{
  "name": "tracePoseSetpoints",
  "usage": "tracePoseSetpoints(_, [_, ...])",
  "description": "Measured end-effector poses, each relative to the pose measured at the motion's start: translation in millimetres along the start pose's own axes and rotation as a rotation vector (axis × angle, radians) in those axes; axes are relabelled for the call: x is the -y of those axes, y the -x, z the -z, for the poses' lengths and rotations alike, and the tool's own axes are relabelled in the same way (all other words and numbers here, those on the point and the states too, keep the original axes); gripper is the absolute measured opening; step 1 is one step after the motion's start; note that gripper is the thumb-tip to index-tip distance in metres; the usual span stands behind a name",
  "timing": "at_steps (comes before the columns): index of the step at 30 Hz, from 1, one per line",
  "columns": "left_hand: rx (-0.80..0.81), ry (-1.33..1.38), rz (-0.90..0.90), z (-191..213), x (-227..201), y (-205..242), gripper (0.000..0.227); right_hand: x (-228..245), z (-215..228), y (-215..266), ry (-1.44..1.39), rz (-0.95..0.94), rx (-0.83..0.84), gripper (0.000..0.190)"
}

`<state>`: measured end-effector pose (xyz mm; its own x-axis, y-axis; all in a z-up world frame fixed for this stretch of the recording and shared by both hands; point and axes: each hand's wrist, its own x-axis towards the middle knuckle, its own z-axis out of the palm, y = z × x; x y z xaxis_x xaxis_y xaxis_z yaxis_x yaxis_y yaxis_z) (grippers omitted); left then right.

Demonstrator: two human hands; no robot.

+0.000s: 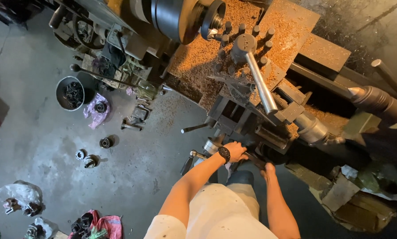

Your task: The person operates a metal lathe in a workshop, using a wrench to tighten the chuck and adjusting the tool post with a handwheel. They also use a caliper to measure the rotating metal workpiece and make further adjustments to the machine's controls.

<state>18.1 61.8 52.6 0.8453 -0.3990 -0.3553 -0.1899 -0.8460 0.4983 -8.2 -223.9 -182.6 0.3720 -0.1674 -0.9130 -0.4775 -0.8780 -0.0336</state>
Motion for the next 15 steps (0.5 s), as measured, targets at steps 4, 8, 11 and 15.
tracePoseSetpoints(4, [0.013, 0.034, -0.017, -5, -1, -3, 0.051, -17, -13, -16, 0.179, 0.17, -0.031, 0.061])
tracePoseSetpoints(8, [0.013, 0.02, -0.012, 4, -9, 0, 0.049, -27, -18, -20, 0.214, 0.291, -0.111, 0.07])
tracePoseSetpoints(11, [-0.029, -0.086, -0.015, -11, -11, -3, 0.046, 52, 17, 56, -1.307, -0.088, -0.001, 0.041])
tracePoseSetpoints(15, [-0.055, -0.134, -0.008, -35, -12, -12, 0.04, -5, -16, 19, -0.321, 0.446, -0.118, 0.068])
